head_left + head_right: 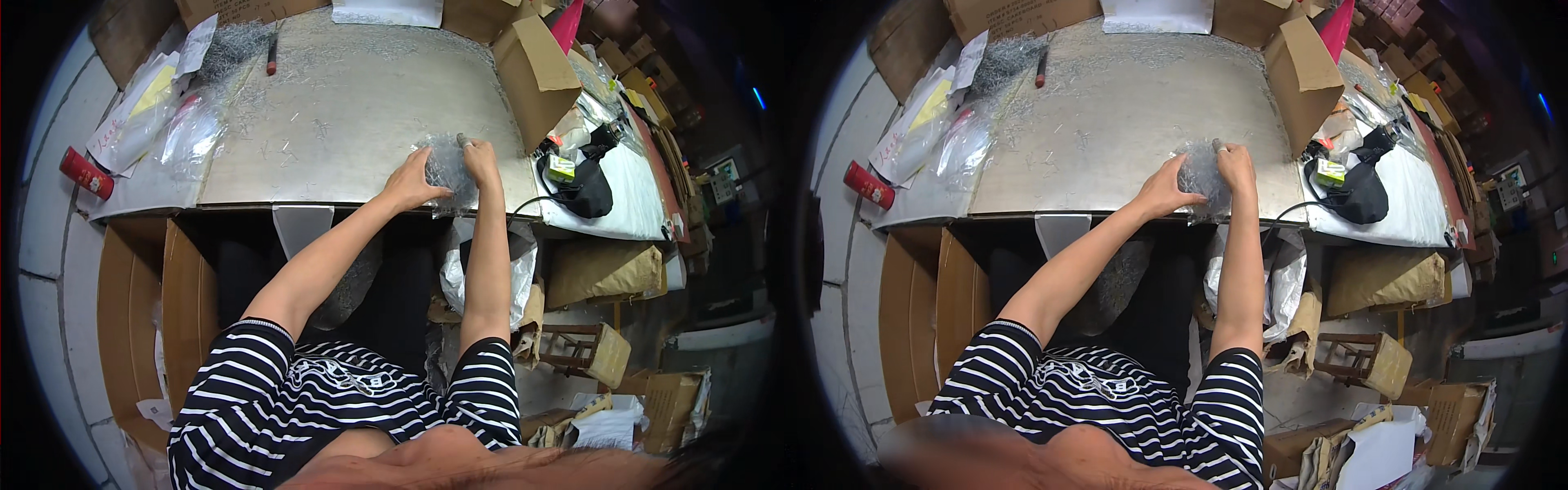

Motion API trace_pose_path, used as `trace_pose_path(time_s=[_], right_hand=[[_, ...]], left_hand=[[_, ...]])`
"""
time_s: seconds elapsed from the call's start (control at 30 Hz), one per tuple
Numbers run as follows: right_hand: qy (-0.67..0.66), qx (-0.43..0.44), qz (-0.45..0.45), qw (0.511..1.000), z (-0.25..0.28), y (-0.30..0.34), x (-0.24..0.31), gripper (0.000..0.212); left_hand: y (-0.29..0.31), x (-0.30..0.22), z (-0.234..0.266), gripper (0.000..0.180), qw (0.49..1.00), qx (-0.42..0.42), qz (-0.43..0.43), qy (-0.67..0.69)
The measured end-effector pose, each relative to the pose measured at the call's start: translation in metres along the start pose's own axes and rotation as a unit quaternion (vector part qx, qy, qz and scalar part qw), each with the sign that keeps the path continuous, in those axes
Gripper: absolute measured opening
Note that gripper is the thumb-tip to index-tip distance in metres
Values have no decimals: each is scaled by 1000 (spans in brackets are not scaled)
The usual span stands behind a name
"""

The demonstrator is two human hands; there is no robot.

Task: Packaging small metal components and shavings into plastic bags at a workstation.

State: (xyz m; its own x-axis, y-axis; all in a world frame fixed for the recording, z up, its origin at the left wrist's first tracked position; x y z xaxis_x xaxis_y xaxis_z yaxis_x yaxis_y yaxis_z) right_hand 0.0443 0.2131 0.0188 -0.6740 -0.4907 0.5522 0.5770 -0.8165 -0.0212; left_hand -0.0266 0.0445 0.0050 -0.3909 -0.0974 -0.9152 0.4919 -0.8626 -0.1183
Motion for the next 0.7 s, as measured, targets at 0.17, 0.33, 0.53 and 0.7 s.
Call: trace_pose_path(time_s=[0.17, 0.33, 0.53, 0.7], right_hand=[[-6, 107, 34, 994, -6, 21, 29, 59], [105, 140, 114, 978, -11, 44, 56, 82], [92, 94, 162, 978, -13, 56, 64, 72], [161, 44, 125, 978, -14, 59, 66, 50]], left_hand=[[2, 2, 5, 104, 1000, -9, -16, -1], [7, 4, 4, 101, 999, 1, -7, 36], [13, 3, 5, 98, 999, -41, -30, 14], [12, 9, 7, 96, 996, -47, -33, 72]])
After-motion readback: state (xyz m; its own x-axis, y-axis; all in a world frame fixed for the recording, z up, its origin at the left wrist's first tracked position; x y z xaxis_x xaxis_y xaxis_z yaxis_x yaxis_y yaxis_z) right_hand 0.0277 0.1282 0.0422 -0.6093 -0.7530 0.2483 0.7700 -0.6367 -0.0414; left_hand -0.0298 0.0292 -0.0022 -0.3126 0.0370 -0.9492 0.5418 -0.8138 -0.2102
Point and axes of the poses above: each hand's wrist, its own y-axis away from the middle knuckle, its own z-axis out of the back of the hand, x = y × z, the point moved 9 cm from there along -y, towards the middle knuckle, and after that the axes turned 12 degrees about y, right-handed, at the moved point
